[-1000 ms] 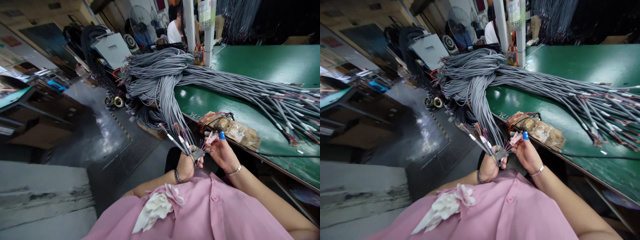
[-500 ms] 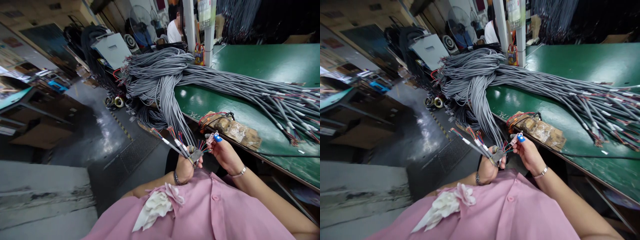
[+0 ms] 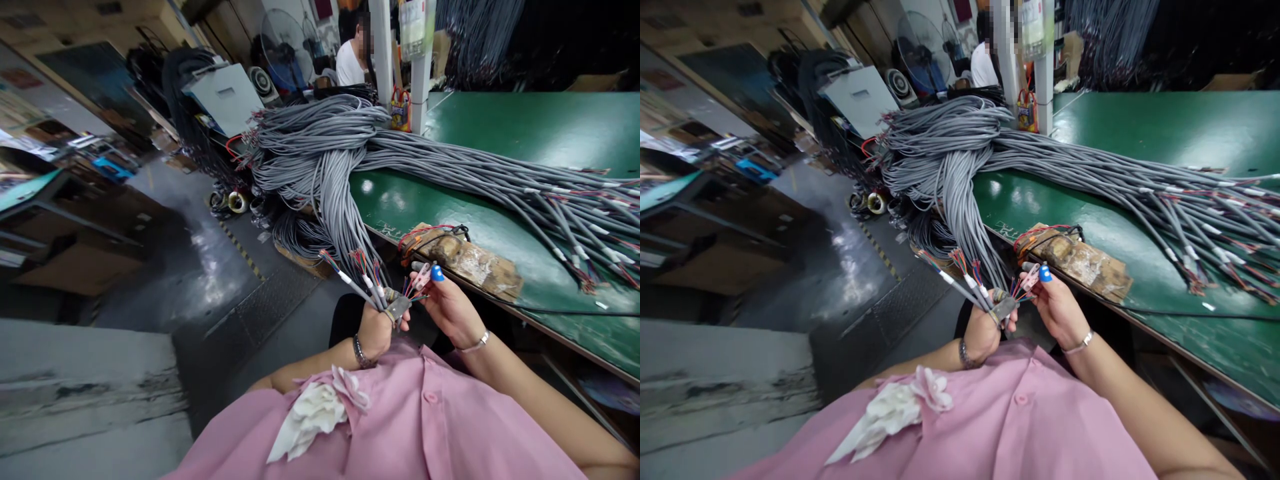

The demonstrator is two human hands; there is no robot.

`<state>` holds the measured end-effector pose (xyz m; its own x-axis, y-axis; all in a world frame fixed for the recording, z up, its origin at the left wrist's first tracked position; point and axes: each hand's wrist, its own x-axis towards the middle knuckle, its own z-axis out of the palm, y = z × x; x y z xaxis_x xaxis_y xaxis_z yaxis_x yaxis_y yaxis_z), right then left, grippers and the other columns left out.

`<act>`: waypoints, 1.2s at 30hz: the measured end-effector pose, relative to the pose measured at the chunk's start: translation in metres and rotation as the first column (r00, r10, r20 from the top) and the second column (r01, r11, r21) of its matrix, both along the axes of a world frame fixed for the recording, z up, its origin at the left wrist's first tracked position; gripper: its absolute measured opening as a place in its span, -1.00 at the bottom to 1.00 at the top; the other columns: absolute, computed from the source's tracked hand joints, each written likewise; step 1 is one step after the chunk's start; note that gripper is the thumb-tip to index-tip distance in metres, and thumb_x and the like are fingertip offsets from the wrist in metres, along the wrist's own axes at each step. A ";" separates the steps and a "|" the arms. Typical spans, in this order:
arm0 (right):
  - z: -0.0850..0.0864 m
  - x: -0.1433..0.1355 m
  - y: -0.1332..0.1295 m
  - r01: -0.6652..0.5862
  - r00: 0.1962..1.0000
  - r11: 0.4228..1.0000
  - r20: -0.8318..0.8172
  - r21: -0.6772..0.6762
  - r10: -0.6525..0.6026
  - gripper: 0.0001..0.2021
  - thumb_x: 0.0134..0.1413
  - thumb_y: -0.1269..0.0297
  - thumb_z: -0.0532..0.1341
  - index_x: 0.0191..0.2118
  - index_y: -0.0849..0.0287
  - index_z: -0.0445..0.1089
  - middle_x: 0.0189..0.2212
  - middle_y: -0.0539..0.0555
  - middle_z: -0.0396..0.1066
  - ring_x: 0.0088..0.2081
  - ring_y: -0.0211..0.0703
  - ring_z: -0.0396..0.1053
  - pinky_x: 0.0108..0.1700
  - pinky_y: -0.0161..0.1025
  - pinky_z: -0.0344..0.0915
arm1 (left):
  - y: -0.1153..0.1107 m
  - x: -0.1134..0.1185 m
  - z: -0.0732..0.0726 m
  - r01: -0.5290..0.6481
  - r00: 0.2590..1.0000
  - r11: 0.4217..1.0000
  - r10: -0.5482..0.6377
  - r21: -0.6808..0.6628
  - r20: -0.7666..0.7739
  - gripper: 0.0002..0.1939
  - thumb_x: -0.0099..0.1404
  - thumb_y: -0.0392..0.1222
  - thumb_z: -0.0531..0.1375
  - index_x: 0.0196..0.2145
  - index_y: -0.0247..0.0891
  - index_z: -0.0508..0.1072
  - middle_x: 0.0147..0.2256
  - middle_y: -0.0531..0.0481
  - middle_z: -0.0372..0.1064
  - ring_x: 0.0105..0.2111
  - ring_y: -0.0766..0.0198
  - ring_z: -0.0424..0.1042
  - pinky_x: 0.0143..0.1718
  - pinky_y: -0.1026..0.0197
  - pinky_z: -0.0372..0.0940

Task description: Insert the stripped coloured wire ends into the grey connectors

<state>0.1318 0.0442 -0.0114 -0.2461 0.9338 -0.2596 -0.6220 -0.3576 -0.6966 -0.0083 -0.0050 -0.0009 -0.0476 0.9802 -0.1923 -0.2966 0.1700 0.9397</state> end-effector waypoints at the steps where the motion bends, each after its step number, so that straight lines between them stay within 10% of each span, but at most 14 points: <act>1: 0.000 -0.001 0.000 0.003 1.000 1.000 0.000 0.004 -0.003 -0.70 0.00 0.00 0.29 -0.28 0.14 0.52 -0.29 0.09 0.53 -0.32 -0.17 0.40 -0.24 -0.22 0.28 | 0.000 0.000 0.000 0.003 1.000 1.000 -0.003 0.000 -0.003 -0.65 0.08 0.03 0.28 -0.56 -0.33 0.34 -0.62 0.04 0.32 -0.71 0.43 0.26 -0.69 0.36 0.08; 11: -0.005 0.014 -0.001 -0.255 0.962 0.966 -0.113 -0.043 0.249 -0.48 0.03 -0.24 0.10 -0.29 0.15 0.48 -0.32 0.11 0.50 -0.36 -0.21 0.42 -0.35 -0.30 0.35 | -0.007 -0.009 -0.006 0.006 0.999 1.000 -0.005 -0.009 0.034 -0.71 0.08 -0.03 0.30 -0.50 -0.31 0.35 -0.62 0.05 0.35 -0.72 0.42 0.27 -0.68 0.36 0.12; 16: -0.004 0.026 -0.004 -0.454 0.880 0.891 0.148 -0.014 0.451 -0.57 -0.01 -0.13 0.23 -0.36 0.20 0.47 -0.43 0.11 0.48 -0.45 -0.23 0.40 -0.39 -0.30 0.34 | -0.014 -0.017 -0.014 0.071 0.995 0.997 -0.069 0.019 -0.069 -0.71 0.12 -0.02 0.28 -0.51 -0.32 0.37 -0.60 0.01 0.38 -0.67 0.41 0.30 -0.62 0.35 0.16; 20: 0.004 0.020 -0.009 -0.444 0.840 0.891 0.390 0.093 0.378 -0.80 -0.11 0.18 0.39 -0.43 0.21 0.47 -0.55 0.00 0.43 -0.54 -0.34 0.30 -0.46 -0.37 0.24 | -0.016 -0.020 -0.016 0.161 0.975 0.987 -0.159 -0.002 -0.153 -0.69 0.13 0.00 0.27 -0.51 -0.32 0.38 -0.58 0.00 0.39 -0.63 0.40 0.33 -0.57 0.34 0.21; 28: 0.008 0.009 -0.018 -0.514 0.773 0.827 0.539 0.225 0.334 -0.79 -0.01 0.14 0.30 -0.37 0.20 0.44 -0.48 0.02 0.46 -0.45 -0.20 0.38 -0.34 -0.25 0.32 | -0.013 -0.019 -0.012 0.416 0.857 0.906 -0.421 -0.083 -0.297 -0.69 -0.01 -0.06 0.36 -0.57 -0.35 0.39 -0.65 0.02 0.36 -0.63 0.36 0.32 -0.56 0.31 0.24; 36: -0.001 0.021 -0.028 -0.312 0.866 0.932 0.458 0.184 0.200 -0.72 0.06 0.10 0.26 -0.15 0.13 0.38 -0.20 0.10 0.44 -0.25 -0.16 0.38 -0.26 -0.25 0.32 | -0.007 -0.024 -0.015 0.163 0.985 0.986 -0.165 -0.027 -0.059 -0.66 0.15 0.02 0.24 -0.50 -0.37 0.45 -0.60 -0.07 0.41 -0.63 0.34 0.37 -0.62 0.35 0.11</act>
<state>0.1525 0.0165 -0.0126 -0.4036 0.8996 -0.1671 -0.1557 -0.2475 -0.9563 -0.0325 -0.0125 -0.0164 0.1012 0.9712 -0.2158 -0.2052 0.2326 0.9507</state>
